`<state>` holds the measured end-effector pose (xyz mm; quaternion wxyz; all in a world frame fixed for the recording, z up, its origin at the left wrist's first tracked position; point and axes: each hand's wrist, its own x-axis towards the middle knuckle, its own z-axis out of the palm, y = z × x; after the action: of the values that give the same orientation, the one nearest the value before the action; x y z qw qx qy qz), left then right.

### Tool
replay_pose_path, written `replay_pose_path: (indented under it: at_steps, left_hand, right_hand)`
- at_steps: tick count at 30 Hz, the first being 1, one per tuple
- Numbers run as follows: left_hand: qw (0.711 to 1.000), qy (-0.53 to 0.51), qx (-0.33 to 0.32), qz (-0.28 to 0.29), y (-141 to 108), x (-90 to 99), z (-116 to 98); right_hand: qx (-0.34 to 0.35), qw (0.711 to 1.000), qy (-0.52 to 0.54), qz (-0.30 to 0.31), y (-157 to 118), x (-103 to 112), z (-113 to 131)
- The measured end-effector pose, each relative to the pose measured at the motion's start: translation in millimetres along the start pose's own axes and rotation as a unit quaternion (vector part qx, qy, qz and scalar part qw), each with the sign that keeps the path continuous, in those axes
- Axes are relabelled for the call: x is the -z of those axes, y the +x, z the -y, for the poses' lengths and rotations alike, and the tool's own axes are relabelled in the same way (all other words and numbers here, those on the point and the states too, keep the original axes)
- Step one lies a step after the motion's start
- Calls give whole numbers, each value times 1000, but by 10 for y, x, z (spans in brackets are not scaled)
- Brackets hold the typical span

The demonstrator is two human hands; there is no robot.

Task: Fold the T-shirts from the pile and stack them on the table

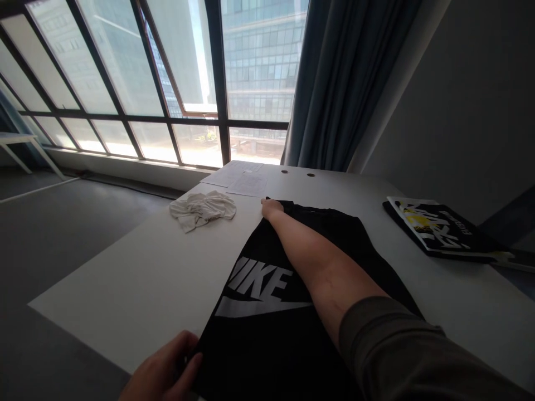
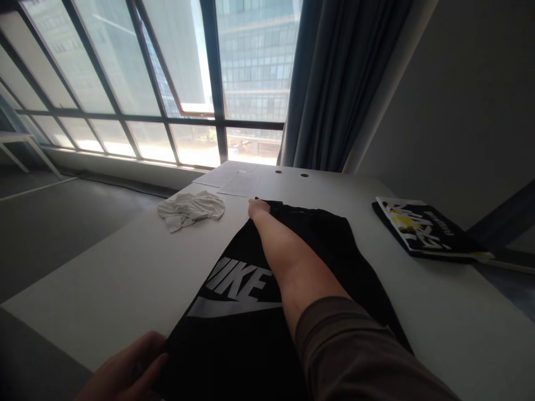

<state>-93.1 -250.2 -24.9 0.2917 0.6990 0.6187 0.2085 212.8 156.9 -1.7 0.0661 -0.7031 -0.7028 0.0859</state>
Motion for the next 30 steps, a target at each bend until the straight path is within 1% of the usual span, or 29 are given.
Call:
replay_pose_path:
  at_steps: [2,4,6,8,10,12,15,18,20,22,25,26,28,30]
  left_hand:
    - [999,-25,0,-37,-5,27,-80]
    - [995,-49,-25,-88,-30,30,-173]
    - [987,-59,-69,-131,-68,11,-294]
    - [980,-50,-128,-143,-105,-21,-460]
    - [971,-31,-198,-129,-126,-66,-667]
    - [959,-15,-266,-92,-124,-127,-885]
    - [928,6,-373,-11,-86,-255,-1153]
    - [895,39,-438,75,-31,-388,-1299]
    - [883,56,-449,121,9,-454,-1343]
    - [883,70,-444,133,55,-511,-1353]
    - [898,133,-410,93,139,-628,-1290]
    - [897,164,-402,77,166,-679,-1249]
    - [888,224,-397,63,209,-788,-1151]
    - [876,265,-397,68,233,-875,-1064]
  right_hand:
    - [0,999,37,-25,20,118,-88]
    - [-4,996,74,-50,25,266,-240]
    - [-16,992,107,-72,6,414,-449]
    - [-32,987,132,-84,-45,528,-697]
    - [-50,984,147,-84,-129,585,-957]
    - [-69,983,152,-83,-243,581,-1204]
    - [-94,983,139,-81,-443,494,-1508]
    - [-111,985,109,-69,-626,371,-1697]
    - [-118,987,84,-68,-705,290,-1758]
    - [-119,989,62,-68,-742,216,-1782]
    - [-123,991,44,-33,-739,110,-1787]
    - [-128,991,42,-15,-731,75,-1787]
    - [-139,989,40,9,-717,7,-1784]
    - [-145,989,40,15,-708,-47,-1777]
